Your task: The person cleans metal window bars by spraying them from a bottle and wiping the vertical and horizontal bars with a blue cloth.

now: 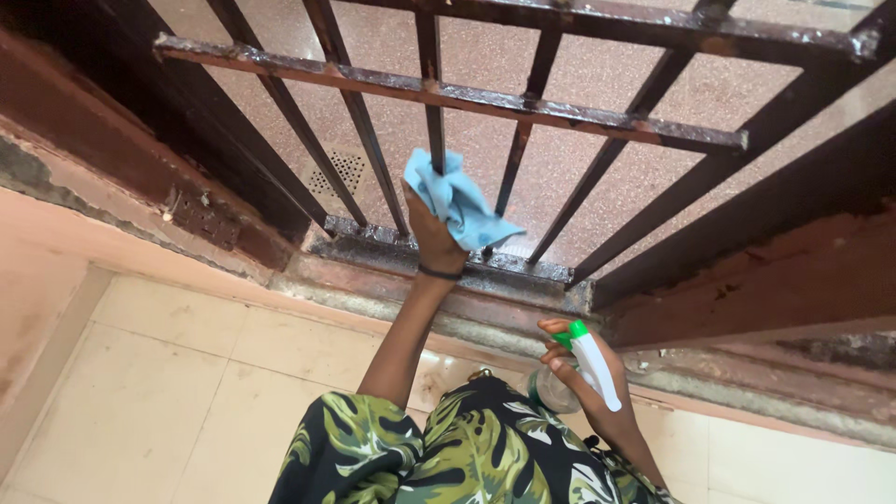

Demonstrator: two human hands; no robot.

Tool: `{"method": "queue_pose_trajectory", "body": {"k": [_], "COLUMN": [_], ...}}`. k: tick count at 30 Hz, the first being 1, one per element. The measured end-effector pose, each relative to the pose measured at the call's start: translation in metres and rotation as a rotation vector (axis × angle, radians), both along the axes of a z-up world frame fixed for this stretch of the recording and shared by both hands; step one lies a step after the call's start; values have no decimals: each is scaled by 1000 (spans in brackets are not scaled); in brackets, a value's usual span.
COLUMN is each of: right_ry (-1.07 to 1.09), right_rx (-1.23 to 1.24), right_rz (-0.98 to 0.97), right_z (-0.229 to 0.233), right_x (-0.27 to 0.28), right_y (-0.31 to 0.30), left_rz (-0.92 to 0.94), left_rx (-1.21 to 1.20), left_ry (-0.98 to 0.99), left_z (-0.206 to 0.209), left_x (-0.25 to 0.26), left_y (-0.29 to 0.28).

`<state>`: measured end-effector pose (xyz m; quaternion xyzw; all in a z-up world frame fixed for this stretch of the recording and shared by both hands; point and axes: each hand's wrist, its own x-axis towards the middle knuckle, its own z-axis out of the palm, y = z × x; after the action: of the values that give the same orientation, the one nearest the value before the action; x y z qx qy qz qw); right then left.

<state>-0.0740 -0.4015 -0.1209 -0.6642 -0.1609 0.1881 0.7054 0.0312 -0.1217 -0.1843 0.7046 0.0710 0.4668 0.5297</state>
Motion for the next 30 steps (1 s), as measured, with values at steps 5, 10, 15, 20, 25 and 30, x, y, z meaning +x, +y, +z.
{"method": "queue_pose_trajectory", "body": {"k": [5, 10, 15, 20, 25, 30], "right_ry": [-35, -27, -11, 46, -40, 18], "right_rx": [-29, -32, -44, -32, -124, -71], "right_rz": [-12, -36, -61, -36, 78, 52], "right_z": [7, 8, 4, 3, 1, -5], "right_x": [-4, -6, -8, -2, -3, 1], "right_y": [-6, -11, -16, -4, 17, 18], "left_rz": [159, 341, 527, 225, 75, 257], "left_rx": [403, 278, 378, 901, 1193, 1061], "left_ry": [22, -73, -216, -333, -362, -333], "left_z": [5, 85, 165, 171, 181, 213], "left_x": [-33, -48, -18, -30, -44, -54], "left_y": [15, 71, 106, 10, 0, 70]}}
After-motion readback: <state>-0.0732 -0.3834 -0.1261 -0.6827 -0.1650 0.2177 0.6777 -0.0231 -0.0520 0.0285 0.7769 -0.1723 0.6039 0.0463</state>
